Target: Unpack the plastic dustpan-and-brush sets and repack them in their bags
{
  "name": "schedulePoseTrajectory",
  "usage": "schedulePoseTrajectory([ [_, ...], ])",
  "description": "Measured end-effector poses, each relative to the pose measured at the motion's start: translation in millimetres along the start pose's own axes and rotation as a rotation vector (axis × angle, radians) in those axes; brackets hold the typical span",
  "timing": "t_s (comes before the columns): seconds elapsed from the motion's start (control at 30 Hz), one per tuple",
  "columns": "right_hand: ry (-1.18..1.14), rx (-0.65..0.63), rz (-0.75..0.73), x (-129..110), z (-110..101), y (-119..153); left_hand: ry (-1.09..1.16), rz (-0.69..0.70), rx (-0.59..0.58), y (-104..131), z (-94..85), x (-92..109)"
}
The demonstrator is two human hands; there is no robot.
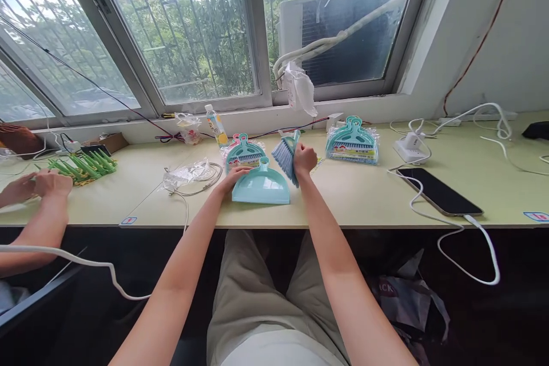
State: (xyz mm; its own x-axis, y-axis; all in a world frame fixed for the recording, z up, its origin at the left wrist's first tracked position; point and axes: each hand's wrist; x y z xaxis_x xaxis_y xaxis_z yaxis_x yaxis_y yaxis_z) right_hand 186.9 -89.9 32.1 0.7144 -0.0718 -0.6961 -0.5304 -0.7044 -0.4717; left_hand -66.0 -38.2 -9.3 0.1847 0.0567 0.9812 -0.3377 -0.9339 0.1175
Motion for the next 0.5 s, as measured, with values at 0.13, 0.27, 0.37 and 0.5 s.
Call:
schedulePoseTrajectory([
  [0.13, 0.214, -0.022, 0.058, 15, 0, -3, -0.194, -0.03, -0.064, 8, -4.1, 1],
  [0.27, 0.391, -0.153, 0.008, 30, 6, -2, -0.381, 0.011, -0.009, 8, -7.1, 0],
  [0.37, 0.483, -0.27, -0.032, 36, 10, -1, -0.445, 0.068, 0.028, 5, -7.9, -1],
  [0.5, 0.56, -0.319, -0.112, 36, 14, 3, -0.438, 0.069, 0.096, 3, -7.6, -2],
])
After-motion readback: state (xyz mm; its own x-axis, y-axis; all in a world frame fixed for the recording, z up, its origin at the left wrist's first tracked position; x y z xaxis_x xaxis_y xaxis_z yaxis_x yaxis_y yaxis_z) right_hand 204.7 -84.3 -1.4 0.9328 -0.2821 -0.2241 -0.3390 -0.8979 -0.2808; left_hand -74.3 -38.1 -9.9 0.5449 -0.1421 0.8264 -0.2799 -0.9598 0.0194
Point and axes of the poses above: each hand's wrist, its own y-axis away from the middle knuckle, its own z-axis out of the palm, x = y × z, and after that the axes turned 13 degrees about -z, right-handed
